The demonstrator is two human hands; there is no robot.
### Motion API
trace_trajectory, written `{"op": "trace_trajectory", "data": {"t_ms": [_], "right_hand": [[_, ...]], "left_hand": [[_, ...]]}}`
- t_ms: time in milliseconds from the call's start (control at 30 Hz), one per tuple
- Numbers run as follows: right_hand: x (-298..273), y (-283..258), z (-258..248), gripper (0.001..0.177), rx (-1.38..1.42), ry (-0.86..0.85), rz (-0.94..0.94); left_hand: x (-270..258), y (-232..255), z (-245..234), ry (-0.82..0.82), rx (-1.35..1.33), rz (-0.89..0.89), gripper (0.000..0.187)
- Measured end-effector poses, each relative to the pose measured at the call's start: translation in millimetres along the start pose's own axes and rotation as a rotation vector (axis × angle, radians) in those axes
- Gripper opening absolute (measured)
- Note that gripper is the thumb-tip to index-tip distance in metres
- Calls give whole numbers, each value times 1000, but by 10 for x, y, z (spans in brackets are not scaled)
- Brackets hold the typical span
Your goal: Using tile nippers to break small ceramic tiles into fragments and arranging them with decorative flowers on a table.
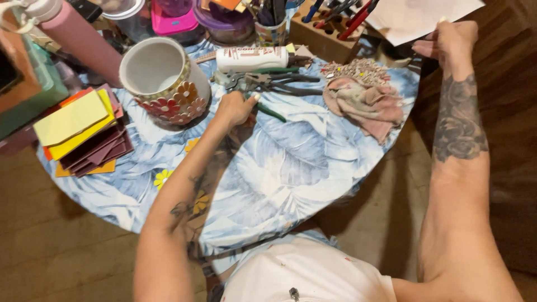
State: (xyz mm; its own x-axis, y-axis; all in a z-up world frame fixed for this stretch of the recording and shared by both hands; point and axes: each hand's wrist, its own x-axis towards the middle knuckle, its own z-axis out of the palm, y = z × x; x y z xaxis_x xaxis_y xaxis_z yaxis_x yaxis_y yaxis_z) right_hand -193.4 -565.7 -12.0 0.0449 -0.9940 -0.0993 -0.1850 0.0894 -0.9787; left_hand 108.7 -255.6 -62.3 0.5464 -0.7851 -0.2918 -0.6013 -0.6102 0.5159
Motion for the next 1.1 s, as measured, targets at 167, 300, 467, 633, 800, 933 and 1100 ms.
{"op": "trace_trajectory", "data": {"t_ms": [167, 300, 467, 633, 800, 933, 1100], "right_hand": [[-8, -36, -33, 17, 49, -66, 12], [113, 22, -9, 36, 80, -104, 101], [173, 35, 47, 29, 116, -127, 72], [70, 39, -23, 17, 149, -17, 52], [-133, 47, -292, 17, 198, 32, -94], [-176, 253, -690, 16, 210, 160, -123], [-690, 537, -1233, 33, 355, 211, -176]], "left_hand": [[-570, 191, -221, -129, 15, 72, 42], [-1163, 366, -468, -203, -41, 161, 29], [-1574, 242, -616, -105, -36, 173, 28], [-1836, 73, -726, -85, -121, 113, 27], [-2005, -87, -789, -82, -137, 72, 25], [-2045, -208, -813, -96, -134, 128, 24], [-2115, -408, -906, -84, -138, 295, 23]]}}
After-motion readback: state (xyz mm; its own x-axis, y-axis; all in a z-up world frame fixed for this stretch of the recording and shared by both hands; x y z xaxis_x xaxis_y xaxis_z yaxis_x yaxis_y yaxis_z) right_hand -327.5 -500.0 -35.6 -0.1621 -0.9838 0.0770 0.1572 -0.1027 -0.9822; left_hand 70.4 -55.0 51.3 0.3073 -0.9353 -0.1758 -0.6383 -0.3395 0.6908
